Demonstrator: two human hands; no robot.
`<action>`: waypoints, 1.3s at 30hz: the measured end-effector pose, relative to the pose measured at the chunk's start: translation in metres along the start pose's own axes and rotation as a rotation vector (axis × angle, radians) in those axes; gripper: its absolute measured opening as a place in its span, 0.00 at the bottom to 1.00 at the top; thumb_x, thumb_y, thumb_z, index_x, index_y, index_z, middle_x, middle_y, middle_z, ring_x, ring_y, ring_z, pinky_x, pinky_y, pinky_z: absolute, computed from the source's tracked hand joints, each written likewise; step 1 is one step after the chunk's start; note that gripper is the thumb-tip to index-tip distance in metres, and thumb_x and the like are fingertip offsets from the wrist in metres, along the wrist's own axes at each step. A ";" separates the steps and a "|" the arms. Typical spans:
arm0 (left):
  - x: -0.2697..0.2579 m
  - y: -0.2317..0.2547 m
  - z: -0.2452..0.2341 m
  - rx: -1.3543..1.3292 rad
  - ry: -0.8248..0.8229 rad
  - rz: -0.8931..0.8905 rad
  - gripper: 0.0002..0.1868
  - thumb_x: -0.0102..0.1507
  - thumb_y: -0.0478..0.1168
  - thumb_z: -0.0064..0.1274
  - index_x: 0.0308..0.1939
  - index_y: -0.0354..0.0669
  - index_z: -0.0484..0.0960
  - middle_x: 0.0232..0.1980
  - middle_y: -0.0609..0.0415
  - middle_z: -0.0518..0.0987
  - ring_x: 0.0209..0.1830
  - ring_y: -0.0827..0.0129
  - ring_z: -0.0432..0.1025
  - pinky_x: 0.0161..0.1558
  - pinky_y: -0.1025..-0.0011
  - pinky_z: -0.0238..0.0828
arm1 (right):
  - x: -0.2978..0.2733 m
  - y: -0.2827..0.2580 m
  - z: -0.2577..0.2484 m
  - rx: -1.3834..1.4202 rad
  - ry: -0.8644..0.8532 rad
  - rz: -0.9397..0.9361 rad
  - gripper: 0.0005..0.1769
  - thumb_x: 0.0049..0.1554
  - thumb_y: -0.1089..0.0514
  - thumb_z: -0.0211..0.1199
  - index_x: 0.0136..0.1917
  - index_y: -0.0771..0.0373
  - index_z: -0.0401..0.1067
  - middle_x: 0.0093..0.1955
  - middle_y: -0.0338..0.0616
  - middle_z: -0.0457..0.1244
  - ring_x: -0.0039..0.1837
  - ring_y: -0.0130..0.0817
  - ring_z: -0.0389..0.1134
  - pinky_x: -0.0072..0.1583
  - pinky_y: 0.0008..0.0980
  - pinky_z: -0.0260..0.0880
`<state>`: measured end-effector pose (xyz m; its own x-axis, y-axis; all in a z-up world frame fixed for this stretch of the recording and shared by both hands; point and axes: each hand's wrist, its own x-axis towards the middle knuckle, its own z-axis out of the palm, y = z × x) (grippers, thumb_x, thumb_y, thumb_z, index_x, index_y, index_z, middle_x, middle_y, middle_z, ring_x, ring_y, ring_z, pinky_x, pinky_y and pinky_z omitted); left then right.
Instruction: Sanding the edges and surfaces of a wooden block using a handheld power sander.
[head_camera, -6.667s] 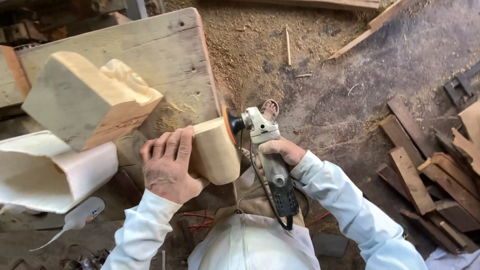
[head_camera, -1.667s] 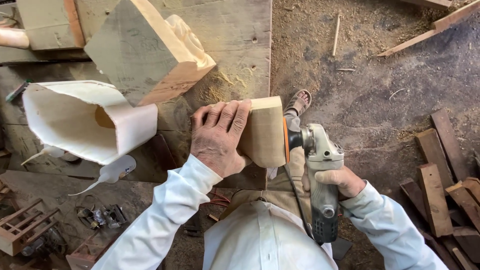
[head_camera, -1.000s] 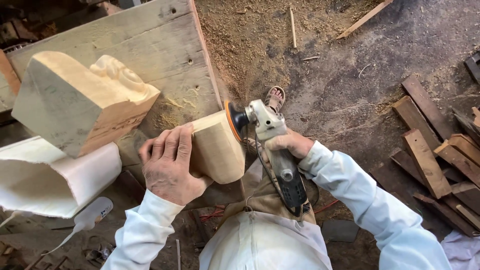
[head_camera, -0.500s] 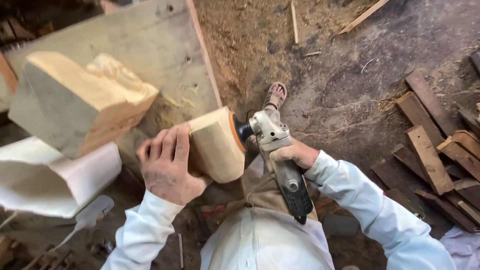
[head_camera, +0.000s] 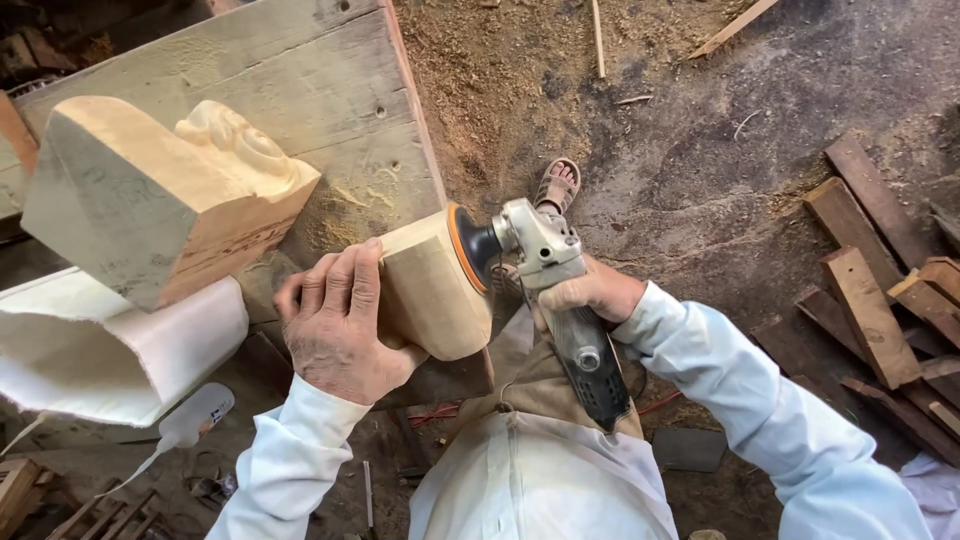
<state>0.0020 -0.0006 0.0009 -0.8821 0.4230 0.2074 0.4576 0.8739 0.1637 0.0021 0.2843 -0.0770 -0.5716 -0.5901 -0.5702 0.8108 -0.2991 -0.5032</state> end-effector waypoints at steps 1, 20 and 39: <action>0.001 0.000 0.000 -0.004 -0.001 0.002 0.53 0.32 0.42 0.61 0.66 0.39 0.76 0.56 0.46 0.78 0.53 0.54 0.72 0.55 0.54 0.61 | 0.004 0.008 -0.007 -0.018 -0.017 -0.002 0.16 0.42 0.58 0.65 0.41 0.71 0.72 0.29 0.62 0.68 0.29 0.47 0.73 0.31 0.41 0.77; -0.006 -0.003 0.005 0.002 -0.007 -0.012 0.56 0.30 0.44 0.63 0.67 0.38 0.76 0.55 0.45 0.77 0.53 0.53 0.73 0.55 0.52 0.61 | -0.004 0.033 -0.018 0.011 -0.096 -0.079 0.12 0.44 0.61 0.68 0.37 0.74 0.73 0.27 0.64 0.67 0.28 0.46 0.72 0.29 0.39 0.76; -0.006 -0.003 0.004 0.014 -0.052 -0.021 0.61 0.27 0.45 0.65 0.69 0.39 0.74 0.57 0.45 0.77 0.55 0.52 0.72 0.57 0.51 0.60 | -0.005 0.085 -0.042 0.067 -0.078 -0.042 0.11 0.49 0.59 0.66 0.34 0.71 0.76 0.27 0.60 0.68 0.28 0.44 0.73 0.29 0.37 0.76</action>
<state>0.0054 -0.0050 -0.0048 -0.8965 0.4157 0.1536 0.4372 0.8861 0.1536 0.0689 0.2934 -0.1444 -0.5961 -0.6319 -0.4954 0.7941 -0.3727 -0.4801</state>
